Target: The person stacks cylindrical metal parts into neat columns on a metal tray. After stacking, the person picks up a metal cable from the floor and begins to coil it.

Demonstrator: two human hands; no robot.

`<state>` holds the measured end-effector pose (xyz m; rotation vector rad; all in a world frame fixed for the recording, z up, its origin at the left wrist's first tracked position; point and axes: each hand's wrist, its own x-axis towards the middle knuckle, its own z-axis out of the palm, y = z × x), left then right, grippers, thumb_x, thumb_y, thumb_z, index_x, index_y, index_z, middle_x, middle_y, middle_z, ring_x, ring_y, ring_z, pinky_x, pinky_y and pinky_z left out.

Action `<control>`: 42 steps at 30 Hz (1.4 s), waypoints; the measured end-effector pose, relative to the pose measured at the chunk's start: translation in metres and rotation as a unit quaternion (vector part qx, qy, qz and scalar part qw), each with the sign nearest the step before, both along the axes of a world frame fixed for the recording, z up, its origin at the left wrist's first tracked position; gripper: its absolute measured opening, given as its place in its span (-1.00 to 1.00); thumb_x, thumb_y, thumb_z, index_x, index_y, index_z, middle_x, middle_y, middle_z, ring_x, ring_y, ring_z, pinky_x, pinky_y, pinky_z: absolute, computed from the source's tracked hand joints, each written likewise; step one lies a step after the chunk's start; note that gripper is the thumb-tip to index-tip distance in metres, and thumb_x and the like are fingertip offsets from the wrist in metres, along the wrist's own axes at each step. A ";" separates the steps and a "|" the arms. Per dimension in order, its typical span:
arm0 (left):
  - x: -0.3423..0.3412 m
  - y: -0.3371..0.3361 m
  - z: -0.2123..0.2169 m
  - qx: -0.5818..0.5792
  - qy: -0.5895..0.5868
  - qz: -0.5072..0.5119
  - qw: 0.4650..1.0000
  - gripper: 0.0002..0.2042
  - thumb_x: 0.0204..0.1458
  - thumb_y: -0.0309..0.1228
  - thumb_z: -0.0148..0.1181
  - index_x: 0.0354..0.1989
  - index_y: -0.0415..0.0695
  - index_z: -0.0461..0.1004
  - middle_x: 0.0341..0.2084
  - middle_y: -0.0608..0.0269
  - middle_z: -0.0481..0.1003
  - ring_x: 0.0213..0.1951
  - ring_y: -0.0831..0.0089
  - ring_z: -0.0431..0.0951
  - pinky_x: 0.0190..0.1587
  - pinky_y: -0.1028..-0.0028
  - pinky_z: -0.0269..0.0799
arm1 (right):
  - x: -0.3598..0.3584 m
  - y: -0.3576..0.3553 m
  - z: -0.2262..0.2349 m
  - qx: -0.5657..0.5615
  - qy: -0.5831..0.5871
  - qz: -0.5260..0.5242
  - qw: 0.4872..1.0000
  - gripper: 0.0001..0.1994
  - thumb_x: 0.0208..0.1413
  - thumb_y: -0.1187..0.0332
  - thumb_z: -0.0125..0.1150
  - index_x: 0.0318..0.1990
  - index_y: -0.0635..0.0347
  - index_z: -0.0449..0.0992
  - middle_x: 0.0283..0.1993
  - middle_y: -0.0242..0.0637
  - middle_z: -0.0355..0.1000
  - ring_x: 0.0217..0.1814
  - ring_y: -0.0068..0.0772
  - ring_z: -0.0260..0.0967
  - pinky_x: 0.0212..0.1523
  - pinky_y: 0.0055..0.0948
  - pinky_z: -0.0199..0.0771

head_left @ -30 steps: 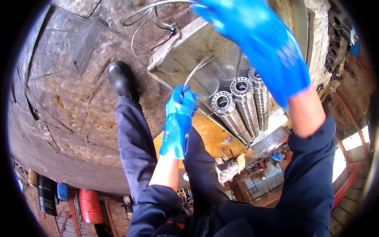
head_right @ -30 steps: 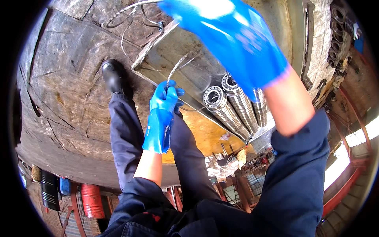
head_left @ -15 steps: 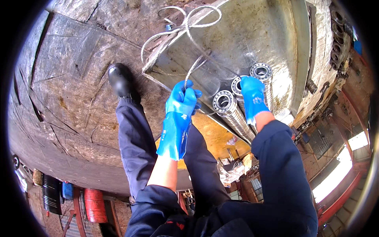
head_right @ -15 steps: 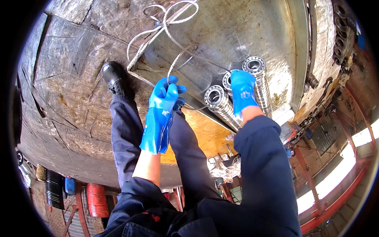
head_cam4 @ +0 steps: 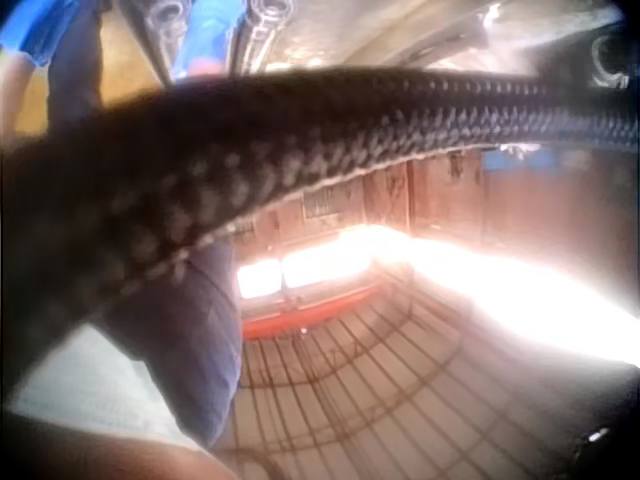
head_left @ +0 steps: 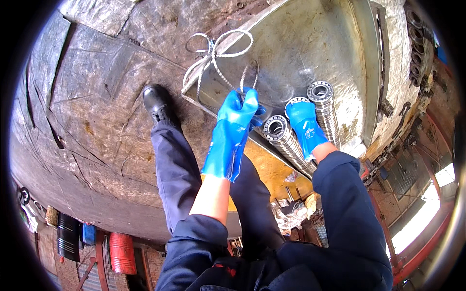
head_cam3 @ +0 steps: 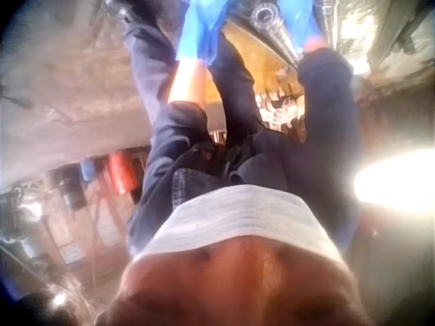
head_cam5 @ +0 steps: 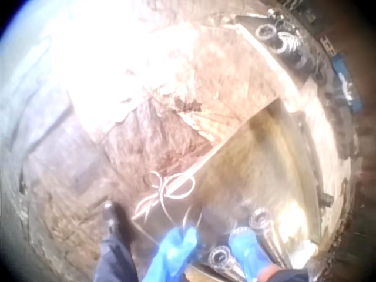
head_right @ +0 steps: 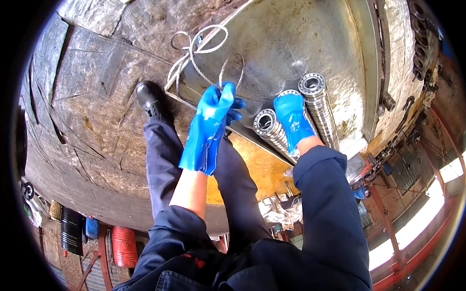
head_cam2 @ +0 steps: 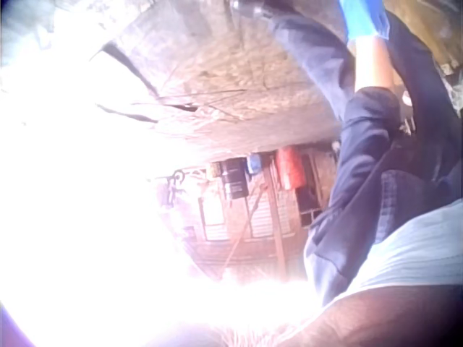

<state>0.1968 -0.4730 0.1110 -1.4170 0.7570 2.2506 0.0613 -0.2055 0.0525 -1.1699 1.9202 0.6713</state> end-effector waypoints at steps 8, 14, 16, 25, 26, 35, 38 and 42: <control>-0.018 0.011 0.002 -0.018 -0.039 0.047 0.998 -0.60 0.34 -0.11 0.16 0.04 -0.24 0.41 -0.37 0.08 0.64 -0.55 0.46 0.56 -0.45 0.46 0.46 | -0.030 -0.077 0.048 -0.116 0.027 -0.278 0.953 -0.69 0.21 0.09 0.27 -0.14 0.15 0.59 -0.20 -0.05 0.61 -0.11 0.17 0.58 -0.07 0.10 0.58; -0.018 0.012 0.008 -0.012 -0.049 0.060 0.997 -0.70 0.35 -0.22 0.13 -0.03 -0.26 0.47 -0.45 0.15 0.62 -0.54 0.50 0.54 -0.45 0.45 0.49 | -0.060 -0.298 0.097 -0.385 -0.040 -0.160 0.908 -0.41 0.14 -0.07 0.38 0.12 0.26 0.56 -0.09 0.09 0.61 -0.04 0.22 0.58 -0.02 0.04 0.58; -0.015 0.017 0.004 0.004 -0.015 0.062 0.998 -0.71 0.34 -0.23 0.13 -0.03 -0.25 0.47 -0.45 0.15 0.63 -0.54 0.51 0.55 -0.45 0.44 0.50 | -0.059 -0.331 0.067 -0.253 -0.058 -0.107 0.960 -0.27 0.15 -0.30 0.21 0.09 0.27 0.57 -0.14 0.05 0.61 0.00 0.20 0.56 0.06 0.08 0.51; 0.007 0.027 -0.017 -0.069 -0.011 0.065 0.995 -0.71 0.25 -0.35 0.30 0.10 -0.14 0.53 -0.27 0.25 0.64 -0.31 0.52 0.63 -0.31 0.42 0.56 | -0.026 -0.359 0.025 -0.203 -0.236 -0.225 0.923 -0.69 0.06 0.22 0.30 -0.09 0.17 0.69 -0.14 0.03 0.62 -0.06 -0.03 0.61 -0.07 -0.17 0.59; 0.000 0.023 -0.006 -0.063 -0.042 0.021 0.997 -0.68 0.25 -0.27 0.34 0.07 -0.17 0.53 -0.34 0.28 0.64 -0.39 0.56 0.61 -0.40 0.44 0.54 | -0.028 -0.343 0.014 -0.258 -0.259 -0.278 0.888 -0.73 0.12 0.22 0.27 -0.13 0.18 0.66 -0.22 0.01 0.58 -0.14 -0.02 0.58 -0.14 -0.13 0.54; -0.002 0.040 0.011 -0.108 -0.040 -0.034 0.993 -0.66 0.31 -0.14 0.13 0.08 -0.10 0.57 -0.25 0.02 0.67 -0.18 0.19 0.69 -0.06 0.23 0.54 | -0.034 -0.263 0.130 -0.404 -0.399 -0.506 0.649 -0.70 0.32 0.48 0.25 0.16 0.33 0.56 -0.02 -0.21 0.61 0.03 -0.40 0.60 0.03 -0.43 0.60; -0.001 0.044 0.008 -0.171 -0.024 -0.198 0.965 -0.64 0.27 -0.18 0.17 0.16 -0.07 0.54 -0.17 0.02 0.68 -0.15 0.18 0.71 -0.08 0.25 0.57 | -0.027 -0.207 0.153 -0.461 -0.241 -0.574 0.633 -0.66 0.31 0.46 0.28 0.19 0.37 0.54 0.03 -0.16 0.61 0.03 -0.37 0.60 0.11 -0.41 0.59; -0.005 0.042 0.009 -0.232 -0.038 -0.428 0.873 -0.59 0.17 -0.19 0.20 0.21 0.13 0.54 -0.08 -0.02 0.66 -0.06 -0.03 0.68 -0.04 0.20 0.58 | -0.005 -0.098 0.152 -0.456 0.019 -0.667 0.589 -0.66 0.32 0.34 0.29 0.16 0.33 0.56 -0.07 -0.21 0.63 -0.08 -0.44 0.57 -0.10 -0.47 0.56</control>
